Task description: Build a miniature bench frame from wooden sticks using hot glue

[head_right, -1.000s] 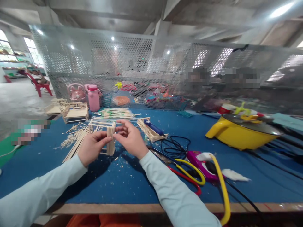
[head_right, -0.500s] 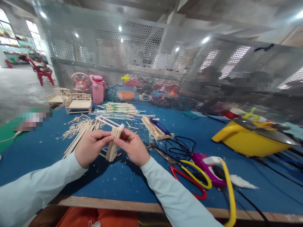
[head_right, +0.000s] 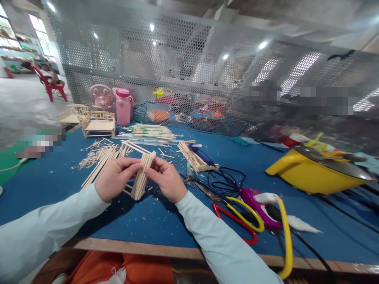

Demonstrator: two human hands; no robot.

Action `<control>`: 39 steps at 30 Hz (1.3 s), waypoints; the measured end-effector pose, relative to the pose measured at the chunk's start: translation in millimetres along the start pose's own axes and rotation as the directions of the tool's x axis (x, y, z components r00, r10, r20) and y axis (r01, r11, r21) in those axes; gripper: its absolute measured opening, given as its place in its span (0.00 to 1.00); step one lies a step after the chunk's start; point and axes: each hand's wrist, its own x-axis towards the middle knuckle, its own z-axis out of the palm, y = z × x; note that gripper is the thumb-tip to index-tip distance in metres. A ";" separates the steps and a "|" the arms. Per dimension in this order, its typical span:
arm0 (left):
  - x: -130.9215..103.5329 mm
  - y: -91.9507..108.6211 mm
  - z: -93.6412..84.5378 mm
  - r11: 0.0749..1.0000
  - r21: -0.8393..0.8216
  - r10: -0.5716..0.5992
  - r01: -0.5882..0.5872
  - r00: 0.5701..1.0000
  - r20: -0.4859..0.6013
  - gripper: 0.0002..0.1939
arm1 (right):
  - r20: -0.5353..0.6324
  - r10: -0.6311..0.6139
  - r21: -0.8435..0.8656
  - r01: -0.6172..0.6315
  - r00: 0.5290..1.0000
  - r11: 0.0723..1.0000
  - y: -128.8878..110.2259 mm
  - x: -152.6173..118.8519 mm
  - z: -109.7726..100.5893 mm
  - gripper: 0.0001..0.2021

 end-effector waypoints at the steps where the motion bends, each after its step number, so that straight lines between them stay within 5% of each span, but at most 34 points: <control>1: -0.1 0.7 -0.5 0.999 -0.017 -0.032 0.032 0.999 0.008 0.14 | -0.008 0.022 0.049 -0.022 1.000 0.999 -0.1 0.6 0.1 0.16; 8: 1.5 0.5 -6.4 0.990 0.111 -0.114 0.088 0.960 0.254 0.16 | -0.059 0.169 0.289 -0.145 0.984 0.946 -1.8 5.2 -1.9 0.12; 18: 2.3 5.3 -1.7 0.938 0.038 -0.341 0.345 0.898 0.278 0.16 | -0.052 0.155 0.299 -0.133 0.987 0.945 3.7 6.4 -3.9 0.12; 24: 0.9 8.5 -0.3 0.916 0.055 -0.396 0.396 0.879 0.264 0.16 | -0.052 0.138 0.302 -0.116 0.989 0.946 4.9 6.9 -2.6 0.12; 26: 0.9 9.1 -2.8 0.932 0.063 -0.361 0.356 0.907 0.218 0.15 | -0.060 0.137 0.331 -0.110 0.989 0.937 3.7 7.5 -3.1 0.11; 29: 3.4 9.3 -14.2 0.977 0.161 -0.137 0.137 0.991 -0.011 0.14 | -0.113 0.142 0.402 -0.086 0.983 0.912 2.2 9.3 -7.1 0.07; 31: 7.2 7.1 -24.9 0.936 0.352 0.045 0.013 0.987 -0.155 0.16 | -0.178 0.172 0.465 -0.071 0.969 0.882 2.7 11.3 -11.1 0.03; 33: 12.0 1.9 -33.7 0.831 0.556 0.107 0.011 0.978 -0.179 0.18 | -0.244 0.235 0.532 -0.073 0.941 0.843 4.3 13.9 -14.4 0.05; 36: 17.8 -8.7 -37.7 0.755 0.651 0.002 0.071 0.994 -0.111 0.19 | -0.305 0.312 0.606 -0.070 0.900 0.793 6.5 17.3 -16.0 0.09; 39: 20.2 -15.6 -32.8 0.866 0.478 -0.138 0.148 0.989 -0.056 0.19 | -0.317 0.309 0.623 -0.049 0.897 0.781 5.8 17.5 -15.6 0.11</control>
